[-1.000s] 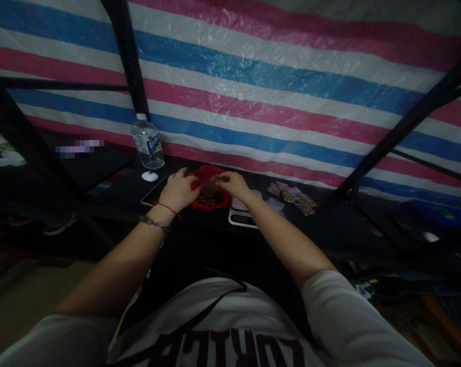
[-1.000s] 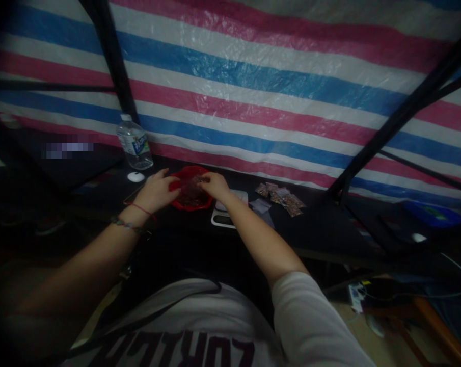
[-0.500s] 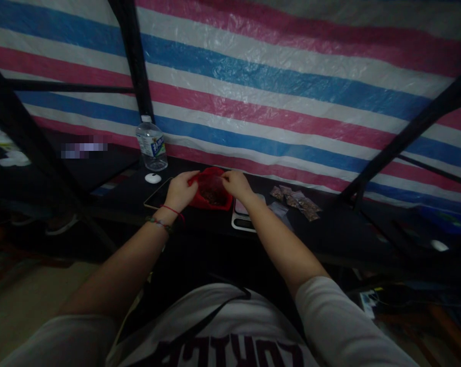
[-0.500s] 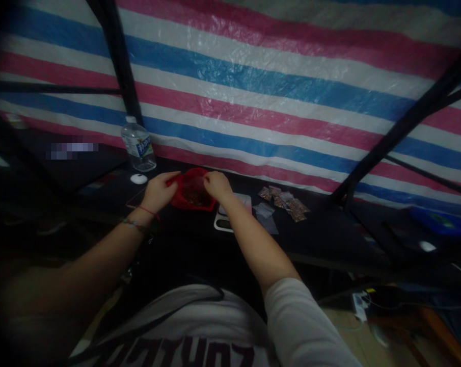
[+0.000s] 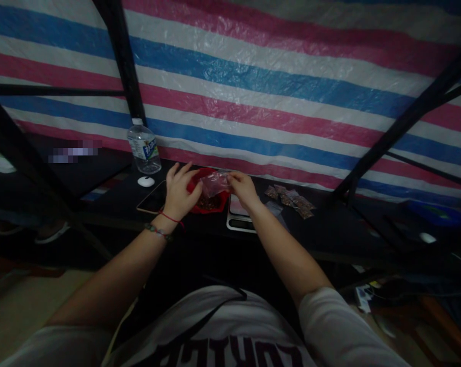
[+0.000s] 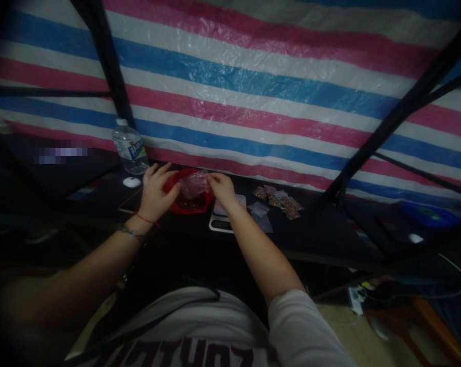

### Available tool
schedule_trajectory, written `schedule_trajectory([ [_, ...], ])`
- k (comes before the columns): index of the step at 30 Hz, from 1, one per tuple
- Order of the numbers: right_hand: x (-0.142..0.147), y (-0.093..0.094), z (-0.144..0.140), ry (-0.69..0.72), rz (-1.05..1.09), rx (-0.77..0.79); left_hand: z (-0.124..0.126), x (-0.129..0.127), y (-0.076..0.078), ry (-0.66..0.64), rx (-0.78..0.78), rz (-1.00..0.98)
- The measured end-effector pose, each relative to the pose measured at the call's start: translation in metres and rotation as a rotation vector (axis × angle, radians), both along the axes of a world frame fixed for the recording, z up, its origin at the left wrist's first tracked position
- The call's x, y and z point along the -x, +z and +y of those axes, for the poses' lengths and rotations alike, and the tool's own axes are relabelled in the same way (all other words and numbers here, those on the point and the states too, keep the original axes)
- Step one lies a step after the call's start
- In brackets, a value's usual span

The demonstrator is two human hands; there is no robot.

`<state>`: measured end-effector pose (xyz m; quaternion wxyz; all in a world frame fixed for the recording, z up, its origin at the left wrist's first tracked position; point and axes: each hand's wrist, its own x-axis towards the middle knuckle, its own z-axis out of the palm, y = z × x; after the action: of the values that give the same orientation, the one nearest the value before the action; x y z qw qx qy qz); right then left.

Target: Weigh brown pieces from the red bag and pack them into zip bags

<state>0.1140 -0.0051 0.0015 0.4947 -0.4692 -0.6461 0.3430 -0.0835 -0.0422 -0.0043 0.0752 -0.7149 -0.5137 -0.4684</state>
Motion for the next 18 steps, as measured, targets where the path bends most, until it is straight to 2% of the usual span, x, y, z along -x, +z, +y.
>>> schedule_trajectory([
  [2, -0.006, 0.000, -0.017, 0.079, 0.195, 0.083, -0.009, -0.008, 0.006, -0.145, 0.023, 0.033],
  [4, -0.013, 0.000, -0.036, 0.123, 0.296, 0.120, -0.019, -0.017, 0.012, -0.266, 0.107, 0.054],
  [9, -0.039, -0.007, -0.070, 0.055, 0.372, 0.092, -0.039, -0.034, 0.019, -0.438, 0.338, -0.065],
  [12, -0.053, -0.011, -0.082, 0.005, 0.409, 0.101, -0.044, -0.041, 0.015, -0.550, 0.451, -0.215],
  [14, -0.059, -0.014, -0.088, 0.056, 0.385, 0.146, -0.046, -0.046, 0.010, -0.630, 0.535, -0.281],
  [16, -0.065, -0.016, -0.092, 0.104, 0.305, 0.173, -0.047, -0.051, 0.005, -0.696, 0.595, -0.297],
  [18, -0.070, -0.019, -0.094, 0.084, 0.248, 0.163, -0.047, -0.054, 0.000, -0.732, 0.627, -0.298],
])
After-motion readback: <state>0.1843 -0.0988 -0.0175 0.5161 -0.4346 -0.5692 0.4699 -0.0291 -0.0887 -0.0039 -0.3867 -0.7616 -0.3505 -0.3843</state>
